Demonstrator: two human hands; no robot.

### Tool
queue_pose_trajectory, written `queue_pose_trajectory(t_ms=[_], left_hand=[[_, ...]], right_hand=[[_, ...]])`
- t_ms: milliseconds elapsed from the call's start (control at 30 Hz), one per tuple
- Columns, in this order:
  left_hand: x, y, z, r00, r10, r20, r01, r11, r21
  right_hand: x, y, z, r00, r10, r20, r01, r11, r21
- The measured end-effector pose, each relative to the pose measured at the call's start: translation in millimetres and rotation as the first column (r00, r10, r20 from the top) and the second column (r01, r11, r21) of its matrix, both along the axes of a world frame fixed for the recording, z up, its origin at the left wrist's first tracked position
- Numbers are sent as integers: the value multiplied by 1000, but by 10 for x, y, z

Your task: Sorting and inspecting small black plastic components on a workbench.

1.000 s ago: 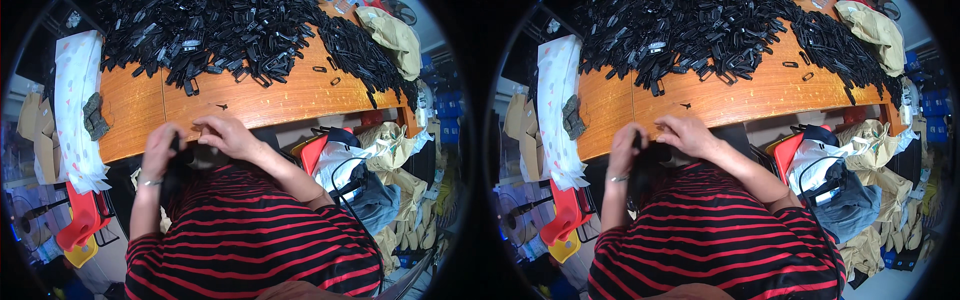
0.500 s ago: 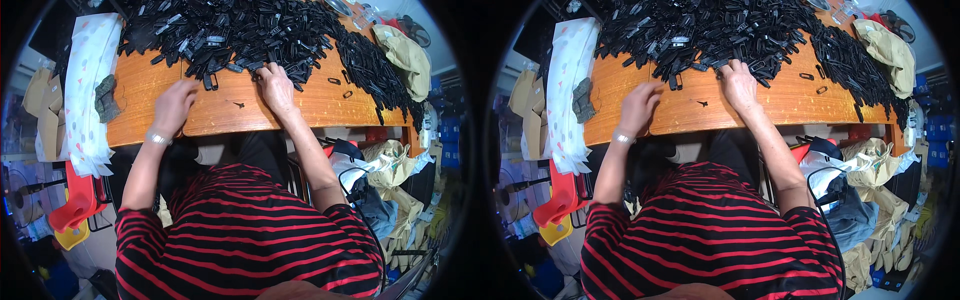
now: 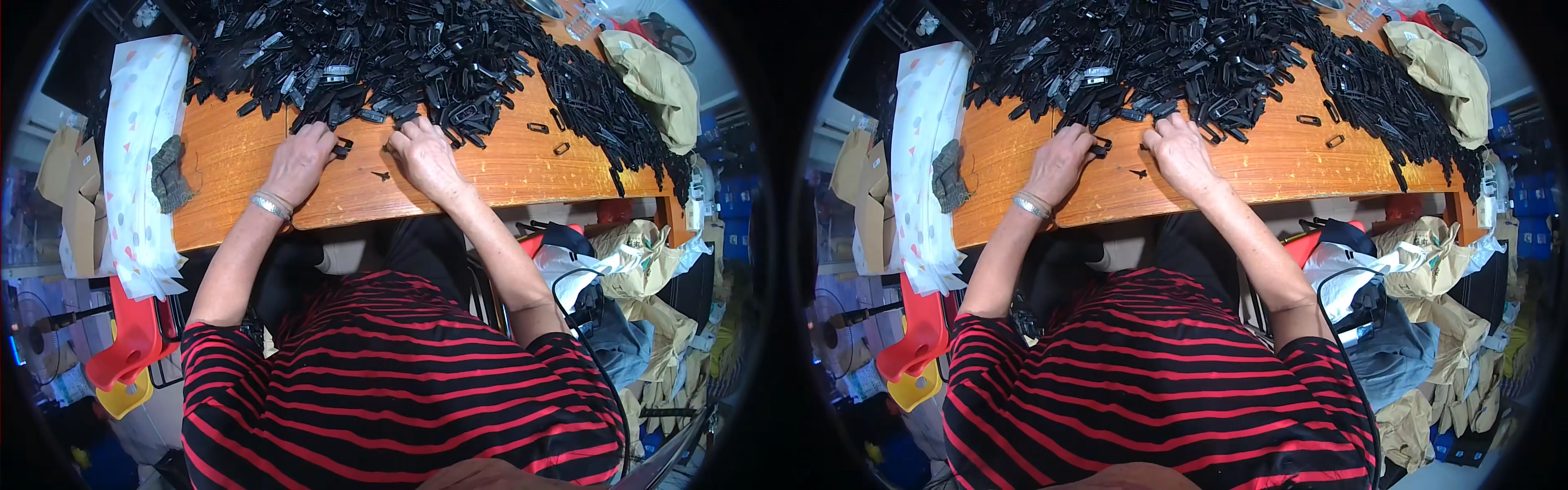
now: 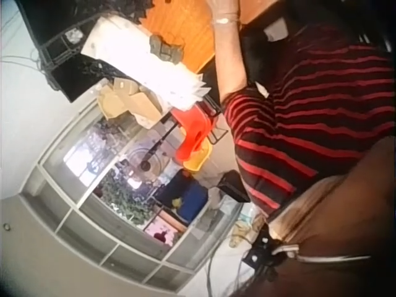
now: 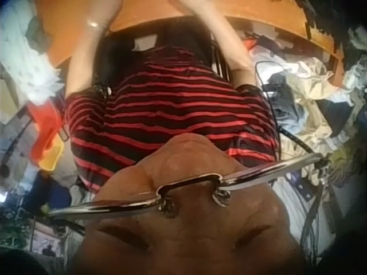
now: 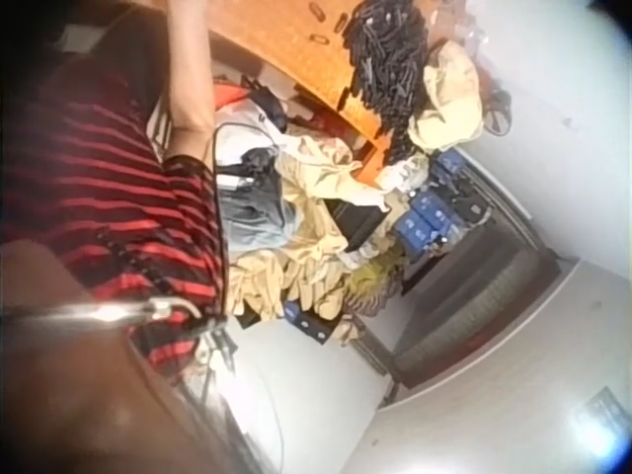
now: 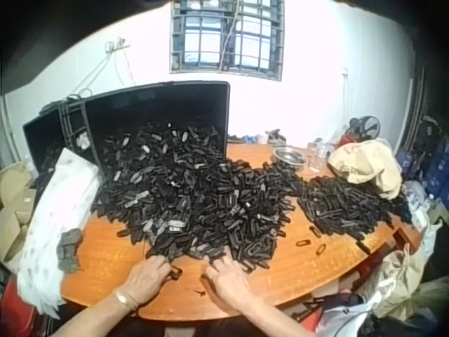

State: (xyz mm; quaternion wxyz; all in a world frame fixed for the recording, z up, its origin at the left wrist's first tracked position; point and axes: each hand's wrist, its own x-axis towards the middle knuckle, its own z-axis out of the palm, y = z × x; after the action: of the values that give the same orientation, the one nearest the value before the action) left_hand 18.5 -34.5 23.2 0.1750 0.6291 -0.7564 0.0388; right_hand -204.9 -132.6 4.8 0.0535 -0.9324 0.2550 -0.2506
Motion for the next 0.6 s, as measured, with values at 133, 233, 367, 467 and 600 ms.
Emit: queue_pose_trajectory(t_ms=[133, 233, 367, 467, 600], left_hand=[[-74, 124, 10, 991, 33, -133, -25, 998, 64], [-124, 145, 28, 978, 82, -194, -48, 984, 170], [-150, 157, 20, 973, 113, -201, -78, 982, 173], [-190, 199, 26, 957, 148, -249, -122, 986, 116], [-279, 293, 69, 959, 128, -251, -131, 991, 5]], right_hand=[[-24, 35, 135, 995, 55, 82, -74, 966, 249], [8, 21, 124, 993, 47, 104, -88, 895, 437], [44, 52, 8, 998, -48, 39, 38, 973, 226], [5, 74, -36, 993, -79, 90, 62, 982, 176], [-56, 138, 37, 982, -154, 106, 137, 979, 149]])
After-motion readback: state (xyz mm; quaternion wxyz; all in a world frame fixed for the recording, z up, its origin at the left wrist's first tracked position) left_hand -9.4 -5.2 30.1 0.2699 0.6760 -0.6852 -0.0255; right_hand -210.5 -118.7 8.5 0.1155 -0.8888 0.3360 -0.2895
